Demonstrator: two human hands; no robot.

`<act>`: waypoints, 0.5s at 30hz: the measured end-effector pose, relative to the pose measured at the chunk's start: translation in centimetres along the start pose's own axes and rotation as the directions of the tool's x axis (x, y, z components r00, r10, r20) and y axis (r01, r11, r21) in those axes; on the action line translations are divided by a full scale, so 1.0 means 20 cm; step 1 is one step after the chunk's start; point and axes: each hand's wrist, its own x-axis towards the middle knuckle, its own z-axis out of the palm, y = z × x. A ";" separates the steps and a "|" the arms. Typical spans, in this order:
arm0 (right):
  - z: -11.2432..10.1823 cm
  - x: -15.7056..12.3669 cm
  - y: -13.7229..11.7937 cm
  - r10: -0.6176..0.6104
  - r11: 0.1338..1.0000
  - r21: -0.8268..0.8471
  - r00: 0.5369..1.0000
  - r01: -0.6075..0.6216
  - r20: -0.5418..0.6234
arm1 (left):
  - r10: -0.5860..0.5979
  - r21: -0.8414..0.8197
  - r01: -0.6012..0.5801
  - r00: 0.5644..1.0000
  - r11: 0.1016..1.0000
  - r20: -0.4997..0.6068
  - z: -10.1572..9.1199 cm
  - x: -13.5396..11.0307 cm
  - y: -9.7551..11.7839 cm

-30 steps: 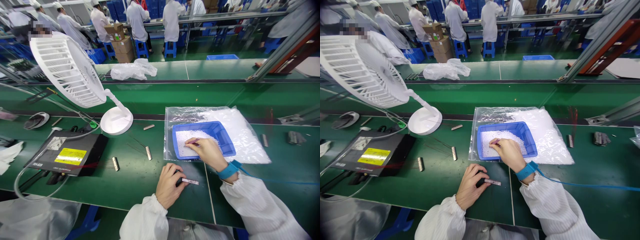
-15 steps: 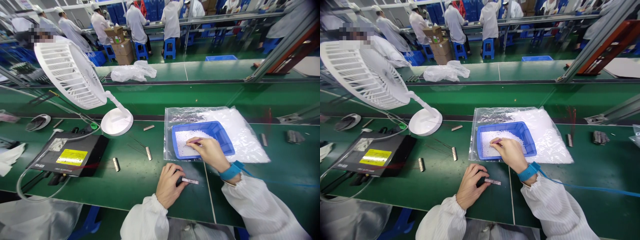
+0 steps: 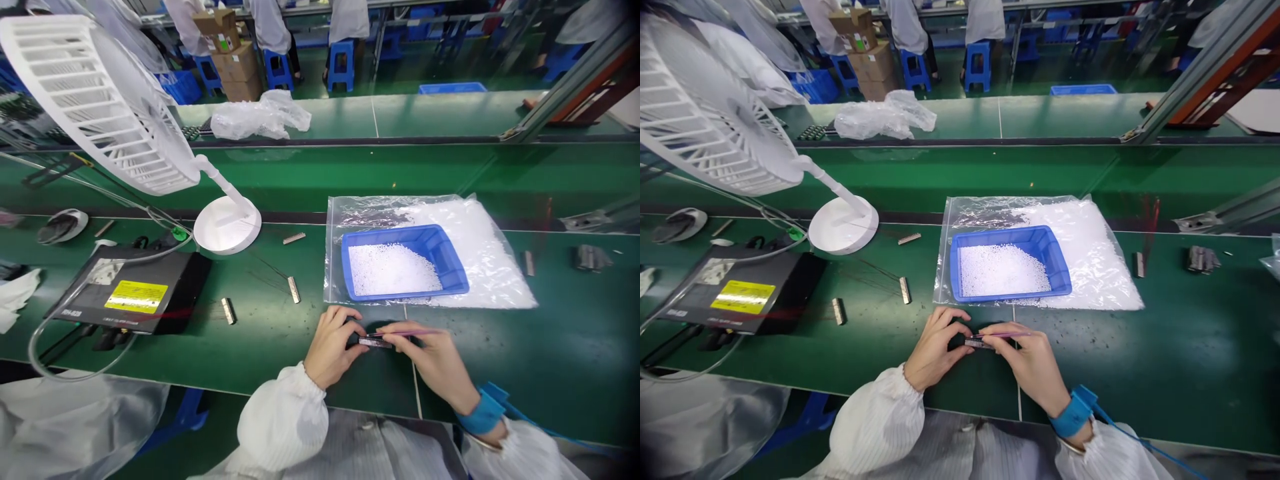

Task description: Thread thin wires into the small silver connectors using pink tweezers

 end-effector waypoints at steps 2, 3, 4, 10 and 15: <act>0.03 0.01 0.02 0.010 1.000 0.014 1.000 -0.011 0.016 | -0.006 0.010 0.006 1.000 1.000 -0.011 0.00 0.00 0.00; 0.04 0.01 0.02 0.013 1.000 0.018 1.000 -0.014 0.021 | -0.009 0.016 0.009 1.000 1.000 -0.021 0.01 0.00 -0.01; 0.05 0.01 0.02 0.015 1.000 0.021 1.000 -0.016 0.023 | -0.011 0.019 0.012 0.999 1.000 -0.032 0.01 0.00 -0.01; 0.06 0.02 0.04 0.011 1.000 0.017 0.999 -0.012 0.043 | -0.030 0.007 0.030 0.999 1.000 -0.039 0.02 0.00 -0.01; 0.06 0.01 0.07 0.012 1.000 0.004 0.999 -0.013 0.050 | -0.058 -0.010 0.057 0.998 0.998 -0.030 0.01 0.01 0.00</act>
